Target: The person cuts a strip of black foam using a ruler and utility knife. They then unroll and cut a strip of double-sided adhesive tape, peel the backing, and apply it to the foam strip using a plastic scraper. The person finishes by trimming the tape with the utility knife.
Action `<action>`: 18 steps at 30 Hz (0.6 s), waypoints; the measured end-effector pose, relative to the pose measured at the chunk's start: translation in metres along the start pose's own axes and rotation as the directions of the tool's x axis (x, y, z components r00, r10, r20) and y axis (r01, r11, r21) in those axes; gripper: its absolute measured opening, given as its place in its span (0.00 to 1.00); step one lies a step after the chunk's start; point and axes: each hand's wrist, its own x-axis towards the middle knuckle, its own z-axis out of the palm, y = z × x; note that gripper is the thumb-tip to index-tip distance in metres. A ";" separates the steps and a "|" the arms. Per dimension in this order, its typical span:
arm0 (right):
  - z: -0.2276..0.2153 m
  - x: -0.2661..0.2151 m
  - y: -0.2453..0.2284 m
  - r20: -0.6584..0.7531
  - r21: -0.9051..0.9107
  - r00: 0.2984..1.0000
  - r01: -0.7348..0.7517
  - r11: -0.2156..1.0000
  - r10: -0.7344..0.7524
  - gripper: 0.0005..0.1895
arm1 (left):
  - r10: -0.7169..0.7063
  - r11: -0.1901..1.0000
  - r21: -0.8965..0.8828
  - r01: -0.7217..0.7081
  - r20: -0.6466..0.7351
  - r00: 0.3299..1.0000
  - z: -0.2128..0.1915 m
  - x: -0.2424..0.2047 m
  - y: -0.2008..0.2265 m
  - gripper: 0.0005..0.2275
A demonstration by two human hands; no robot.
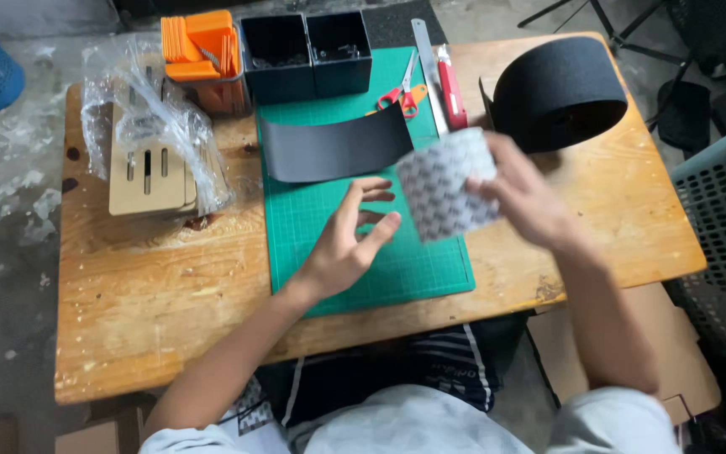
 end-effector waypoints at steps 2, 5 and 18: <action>0.019 -0.023 0.006 0.044 0.038 0.991 -0.130 0.991 0.128 0.33 | -0.081 0.994 -0.072 0.080 -0.008 0.997 0.011 -0.008 -0.015 0.22; 0.034 -0.043 0.007 0.081 0.067 0.944 -0.326 0.943 0.321 0.35 | -0.181 0.971 -0.165 0.175 -0.025 0.983 0.025 -0.014 -0.029 0.23; 0.024 -0.067 0.012 -0.115 -0.437 0.928 -0.368 0.821 0.355 0.38 | -0.293 0.933 -0.232 0.276 -0.038 0.955 0.038 -0.013 -0.084 0.13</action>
